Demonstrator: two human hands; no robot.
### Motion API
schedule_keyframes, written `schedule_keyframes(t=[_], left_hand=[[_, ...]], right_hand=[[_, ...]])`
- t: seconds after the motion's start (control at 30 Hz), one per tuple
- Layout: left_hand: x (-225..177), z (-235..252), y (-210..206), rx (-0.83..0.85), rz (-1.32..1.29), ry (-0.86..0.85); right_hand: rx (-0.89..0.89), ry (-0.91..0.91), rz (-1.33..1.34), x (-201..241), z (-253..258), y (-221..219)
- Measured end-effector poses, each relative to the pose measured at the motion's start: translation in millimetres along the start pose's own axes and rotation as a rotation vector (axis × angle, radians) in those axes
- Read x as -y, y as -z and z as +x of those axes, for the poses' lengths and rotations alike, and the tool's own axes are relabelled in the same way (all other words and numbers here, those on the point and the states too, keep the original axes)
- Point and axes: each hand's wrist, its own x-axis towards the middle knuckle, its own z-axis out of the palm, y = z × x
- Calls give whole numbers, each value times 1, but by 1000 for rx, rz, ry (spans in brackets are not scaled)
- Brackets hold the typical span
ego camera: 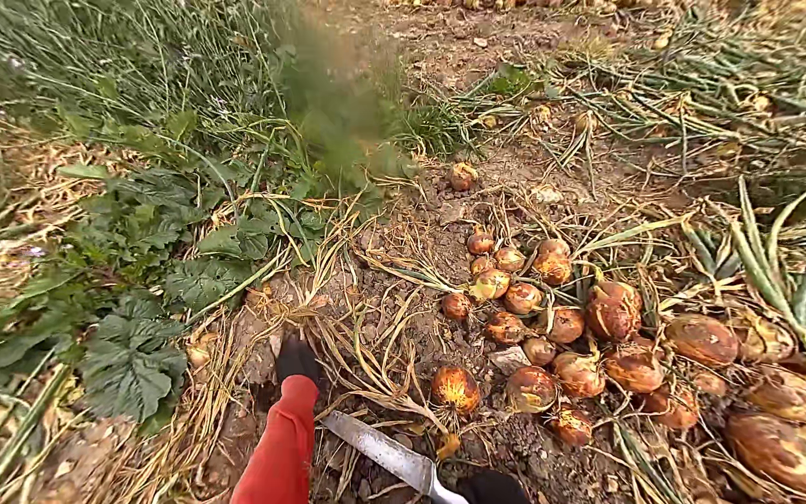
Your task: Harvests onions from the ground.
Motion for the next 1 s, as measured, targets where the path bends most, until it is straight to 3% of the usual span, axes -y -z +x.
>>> schedule_keyframes(t=[0.17,0.3,0.33,0.43,0.47,0.5,0.57,0.63,0.67,0.73,0.77,0.8,0.83,0.9,0.97,1.0], left_hand=[[84,-76,36,-246,-446,56],[108,-87,86,-459,-362,98],[104,-92,102,-506,-306,66],[69,-107,136,-654,-313,-175],[47,-113,141,-688,-359,-277],[21,-119,141,-689,-413,-388],[-37,-125,126,-604,-458,-588],[-96,-130,91,-477,-444,-773],[-125,-137,69,-381,-443,-857],[-180,-159,26,-124,-455,-1045],[-204,-170,9,79,-423,-1123],[-226,-177,-6,316,-339,-1161],[-242,-177,-22,516,-248,-1151],[-250,-160,-49,703,-131,-1021],[-233,-121,-53,639,-10,-779],[-219,-96,-52,541,63,-637]], right_hand=[[6,25,-53,1,3,-4],[-37,22,68,7,-23,6],[-183,28,160,9,-38,11],[-966,82,197,8,-37,30],[-1018,89,156,7,-25,44],[-924,86,115,8,-13,57],[-615,54,-7,13,11,86],[-551,73,-30,8,25,107],[-635,80,18,-1,22,116],[-1037,95,150,-29,7,130],[-1217,65,181,-50,-3,141],[-1280,-29,186,-75,-18,156],[-1218,-156,172,-103,-36,171],[-956,-304,133,-167,-62,199],[-799,-267,183,-207,-82,224],[-827,-215,192,-214,-84,232]])
